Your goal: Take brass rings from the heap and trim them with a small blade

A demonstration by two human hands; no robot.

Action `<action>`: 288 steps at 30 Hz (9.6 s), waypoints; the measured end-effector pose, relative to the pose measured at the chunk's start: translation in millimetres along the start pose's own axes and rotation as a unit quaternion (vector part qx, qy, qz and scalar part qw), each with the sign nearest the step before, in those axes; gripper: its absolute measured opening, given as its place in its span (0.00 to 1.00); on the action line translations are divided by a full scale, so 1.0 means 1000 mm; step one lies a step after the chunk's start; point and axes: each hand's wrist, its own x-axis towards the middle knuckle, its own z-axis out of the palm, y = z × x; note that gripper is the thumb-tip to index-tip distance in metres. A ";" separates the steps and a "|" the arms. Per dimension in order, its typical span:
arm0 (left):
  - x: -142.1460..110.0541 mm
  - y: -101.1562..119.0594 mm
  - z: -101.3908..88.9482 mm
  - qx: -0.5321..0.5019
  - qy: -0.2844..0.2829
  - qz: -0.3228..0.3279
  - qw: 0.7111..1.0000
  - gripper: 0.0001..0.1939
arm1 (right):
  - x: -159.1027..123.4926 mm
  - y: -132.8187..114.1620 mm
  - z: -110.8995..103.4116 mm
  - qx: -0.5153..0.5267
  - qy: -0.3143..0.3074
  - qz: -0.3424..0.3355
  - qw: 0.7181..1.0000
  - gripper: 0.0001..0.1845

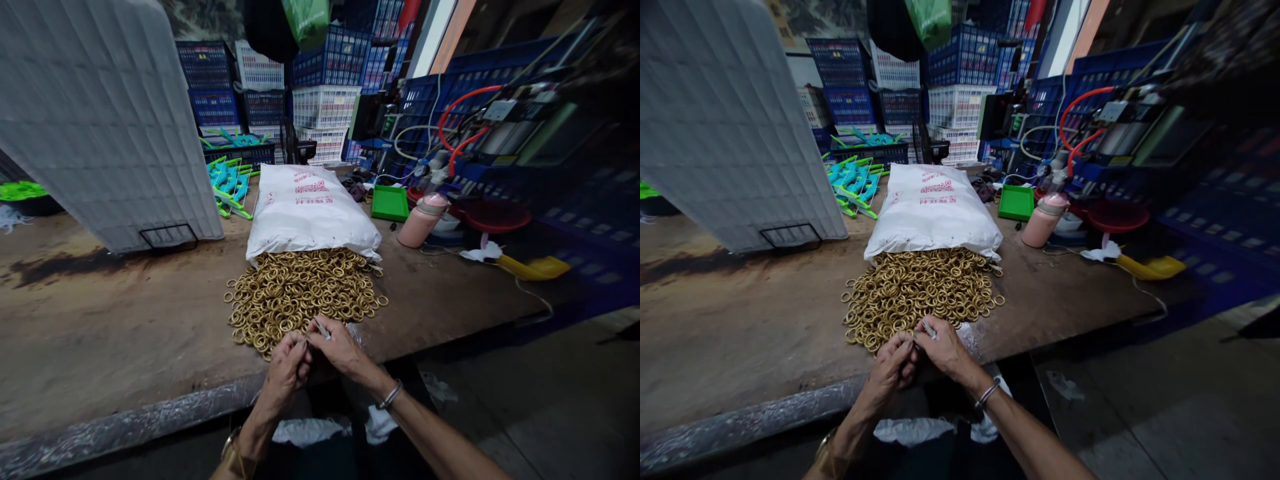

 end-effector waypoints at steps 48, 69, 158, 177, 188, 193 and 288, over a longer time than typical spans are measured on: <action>-0.003 0.003 -0.001 -0.074 0.098 0.010 0.992 0.16 | -0.006 0.008 0.007 -0.022 0.037 -0.053 0.998 0.11; -0.006 0.004 0.000 0.157 0.098 0.144 0.972 0.09 | -0.005 0.005 0.012 -0.034 0.022 0.023 0.999 0.15; -0.009 0.012 -0.003 0.162 0.144 0.106 0.970 0.14 | -0.006 0.013 0.028 0.115 -0.022 0.084 0.990 0.17; -0.013 0.011 -0.005 0.047 0.072 0.018 0.996 0.17 | -0.003 -0.001 0.021 0.039 0.021 0.005 0.999 0.10; -0.016 0.010 -0.006 -0.026 0.066 0.039 0.997 0.15 | -0.009 -0.001 0.019 -0.082 0.040 -0.041 0.995 0.12; -0.014 0.011 -0.007 -0.006 0.063 0.067 0.996 0.16 | -0.017 0.000 0.020 -0.245 0.002 -0.097 0.965 0.09; -0.006 0.008 -0.007 0.000 0.084 -0.007 0.996 0.16 | 0.006 0.007 0.027 -0.055 0.042 -0.007 0.998 0.11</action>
